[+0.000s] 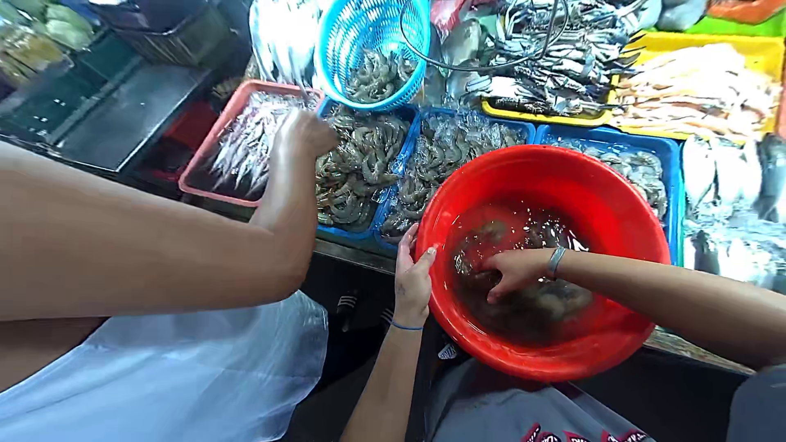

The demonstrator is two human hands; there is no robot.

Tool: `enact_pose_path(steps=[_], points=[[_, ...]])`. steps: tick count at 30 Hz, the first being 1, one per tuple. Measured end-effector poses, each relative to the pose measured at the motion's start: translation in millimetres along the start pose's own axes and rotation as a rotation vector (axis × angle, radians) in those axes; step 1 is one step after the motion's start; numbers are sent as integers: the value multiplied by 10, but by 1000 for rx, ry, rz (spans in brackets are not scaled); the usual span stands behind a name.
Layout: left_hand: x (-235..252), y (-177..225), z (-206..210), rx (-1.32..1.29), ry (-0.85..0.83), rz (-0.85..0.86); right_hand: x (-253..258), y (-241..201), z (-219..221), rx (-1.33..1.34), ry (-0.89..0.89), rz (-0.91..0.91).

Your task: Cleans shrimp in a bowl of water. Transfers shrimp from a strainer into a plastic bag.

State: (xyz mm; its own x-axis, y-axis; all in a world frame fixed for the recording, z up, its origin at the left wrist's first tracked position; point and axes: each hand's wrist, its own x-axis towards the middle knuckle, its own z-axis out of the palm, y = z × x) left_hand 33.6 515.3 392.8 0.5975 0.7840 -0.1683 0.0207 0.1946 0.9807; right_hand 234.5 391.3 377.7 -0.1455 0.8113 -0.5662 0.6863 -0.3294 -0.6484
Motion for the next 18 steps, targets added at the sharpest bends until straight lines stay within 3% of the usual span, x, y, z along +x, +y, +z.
enact_pose_path(steps=[10, 14, 18], points=[[59, -27, 29, -95, 42, -24, -13, -2, 264, 323, -221, 11], [74, -45, 28, -131, 35, 4, 4, -17, 271, 374, -347, 33], [60, -35, 35, -142, 36, 7, -9, -61, 340, 387, -354, 31]])
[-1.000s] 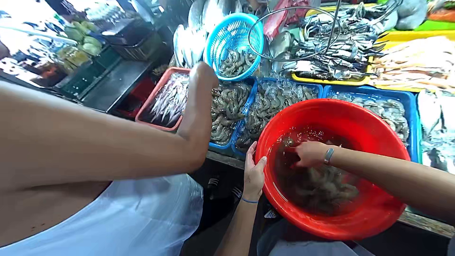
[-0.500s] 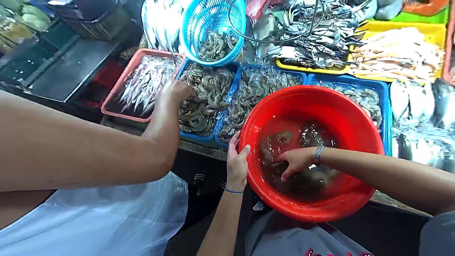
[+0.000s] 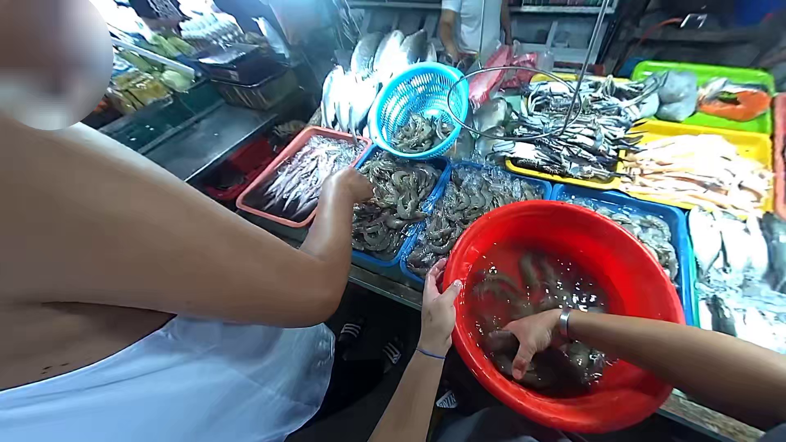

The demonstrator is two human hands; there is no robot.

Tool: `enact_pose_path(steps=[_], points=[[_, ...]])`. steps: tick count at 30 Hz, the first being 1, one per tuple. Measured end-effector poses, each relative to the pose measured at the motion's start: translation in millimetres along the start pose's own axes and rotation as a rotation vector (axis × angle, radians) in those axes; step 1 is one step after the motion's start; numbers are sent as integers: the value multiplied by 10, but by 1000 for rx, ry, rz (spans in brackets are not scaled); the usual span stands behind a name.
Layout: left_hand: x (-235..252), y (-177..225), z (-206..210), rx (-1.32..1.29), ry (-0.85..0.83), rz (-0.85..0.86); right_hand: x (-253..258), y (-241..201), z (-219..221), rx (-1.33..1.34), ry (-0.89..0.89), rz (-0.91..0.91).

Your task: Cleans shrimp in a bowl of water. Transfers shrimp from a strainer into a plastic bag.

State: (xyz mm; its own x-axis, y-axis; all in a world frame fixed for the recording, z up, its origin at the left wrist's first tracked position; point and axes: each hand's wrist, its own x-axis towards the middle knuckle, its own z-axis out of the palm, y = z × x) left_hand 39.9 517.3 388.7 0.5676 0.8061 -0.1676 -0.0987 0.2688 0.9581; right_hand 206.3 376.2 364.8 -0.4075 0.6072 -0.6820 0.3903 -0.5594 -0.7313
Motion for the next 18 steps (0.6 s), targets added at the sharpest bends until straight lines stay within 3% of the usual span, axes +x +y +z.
enact_pose_path(steps=[6, 10, 15, 18], points=[[-9, -20, -11, -1, 0, -7, -69, -2, 114, -122, 40, -11], [-8, -15, -8, 28, 13, -11, -121, 121, 58, 72, -8, 1], [-30, -20, -11, -18, 2, 3, -154, 309, -17, 337, -163, -187], [-46, 30, -9, 0, 6, -1, -294, 197, -74, 406, -134, -243]])
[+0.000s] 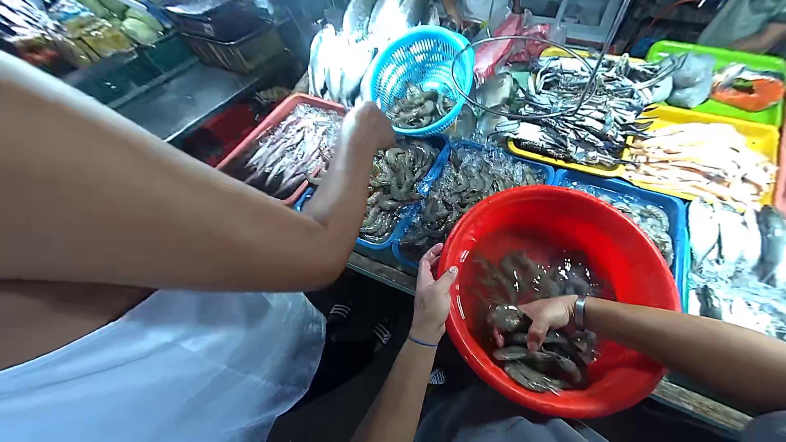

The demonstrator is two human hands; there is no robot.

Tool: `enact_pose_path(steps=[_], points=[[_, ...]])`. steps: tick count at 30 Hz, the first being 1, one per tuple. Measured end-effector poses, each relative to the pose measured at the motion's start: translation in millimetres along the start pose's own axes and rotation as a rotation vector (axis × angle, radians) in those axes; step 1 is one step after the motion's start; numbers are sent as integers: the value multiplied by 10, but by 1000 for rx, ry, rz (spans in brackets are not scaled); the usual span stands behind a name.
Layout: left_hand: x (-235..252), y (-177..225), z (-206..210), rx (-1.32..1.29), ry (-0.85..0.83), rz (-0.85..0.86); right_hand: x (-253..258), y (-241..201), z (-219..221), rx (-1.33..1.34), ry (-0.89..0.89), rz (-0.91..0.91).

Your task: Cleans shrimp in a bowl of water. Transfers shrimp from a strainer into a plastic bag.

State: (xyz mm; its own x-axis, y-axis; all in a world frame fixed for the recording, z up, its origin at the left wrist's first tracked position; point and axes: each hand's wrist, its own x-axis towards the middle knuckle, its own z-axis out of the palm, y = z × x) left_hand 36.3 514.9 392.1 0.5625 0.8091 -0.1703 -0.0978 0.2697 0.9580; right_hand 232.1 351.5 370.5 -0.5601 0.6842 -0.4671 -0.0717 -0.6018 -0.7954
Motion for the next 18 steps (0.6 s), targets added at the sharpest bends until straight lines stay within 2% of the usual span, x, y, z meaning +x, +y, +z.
enact_pose_path(steps=[5, 11, 18], points=[[-59, -51, -10, 12, -20, 20, -311, -189, 36, 197, 203, -95], [-30, -6, 52, 15, -7, 45, -579, -385, 63, 266, 521, -206], [-11, 5, 46, 42, 11, 32, -642, -583, 122, 291, 630, -225]])
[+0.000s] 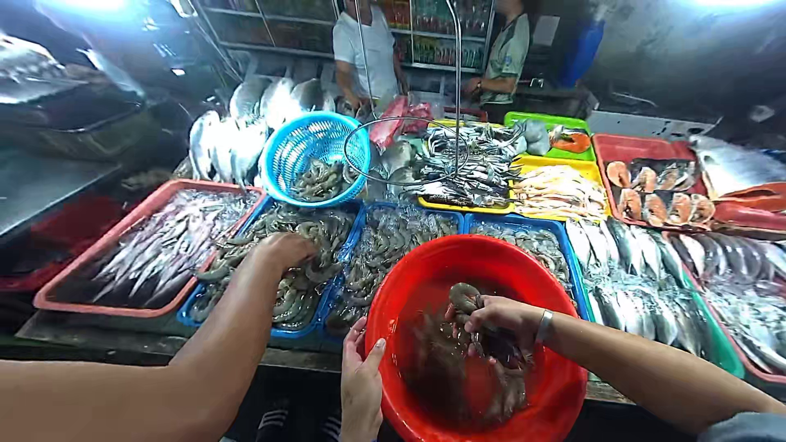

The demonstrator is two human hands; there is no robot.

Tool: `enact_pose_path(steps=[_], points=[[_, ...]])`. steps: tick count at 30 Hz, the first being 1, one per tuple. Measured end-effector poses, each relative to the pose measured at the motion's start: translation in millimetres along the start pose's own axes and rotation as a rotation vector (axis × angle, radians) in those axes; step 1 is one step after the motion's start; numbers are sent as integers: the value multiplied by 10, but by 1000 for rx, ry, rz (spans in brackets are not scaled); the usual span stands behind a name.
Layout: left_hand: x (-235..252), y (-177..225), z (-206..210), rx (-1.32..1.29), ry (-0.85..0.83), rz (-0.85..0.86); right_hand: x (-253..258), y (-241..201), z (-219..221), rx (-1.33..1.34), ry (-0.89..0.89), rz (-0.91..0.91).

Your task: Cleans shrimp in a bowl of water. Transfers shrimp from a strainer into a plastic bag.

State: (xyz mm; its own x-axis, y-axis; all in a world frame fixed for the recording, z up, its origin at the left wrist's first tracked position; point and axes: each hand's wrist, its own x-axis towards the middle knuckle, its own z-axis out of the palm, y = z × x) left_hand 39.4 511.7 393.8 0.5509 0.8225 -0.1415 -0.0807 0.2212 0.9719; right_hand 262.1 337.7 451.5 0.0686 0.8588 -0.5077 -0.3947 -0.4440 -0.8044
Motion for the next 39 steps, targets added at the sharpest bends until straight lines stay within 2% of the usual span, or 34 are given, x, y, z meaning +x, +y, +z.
enact_pose_path(steps=[5, 10, 15, 19, 22, 27, 33, 37, 39], points=[[14, 9, 6, -8, -23, 7, -16, -364, 7, -109, 40, 21], [40, -14, -31, -52, -31, -4, 255, -879, 16, -254, 5, 28], [56, -48, -39, -115, -45, -10, 790, -1451, 125, -279, 87, -35], [76, -86, -59, -76, -50, 2, 1475, -1778, 214, -285, 147, -68], [66, -82, -63, -63, -49, 8, 2032, -1863, 339, -179, 249, -72], [64, -66, -57, -172, -71, -19, 2896, -1811, 471, -114, 252, -46], [50, -58, -68, -200, -88, -37, 3546, -1681, 827, -166, 328, 43], [31, -80, -78, -208, -102, -18, 3973, -1670, 1013, -116, 389, -40], [28, -97, -79, -207, -107, -10, 4160, -1734, 1045, -182, 408, -101]])
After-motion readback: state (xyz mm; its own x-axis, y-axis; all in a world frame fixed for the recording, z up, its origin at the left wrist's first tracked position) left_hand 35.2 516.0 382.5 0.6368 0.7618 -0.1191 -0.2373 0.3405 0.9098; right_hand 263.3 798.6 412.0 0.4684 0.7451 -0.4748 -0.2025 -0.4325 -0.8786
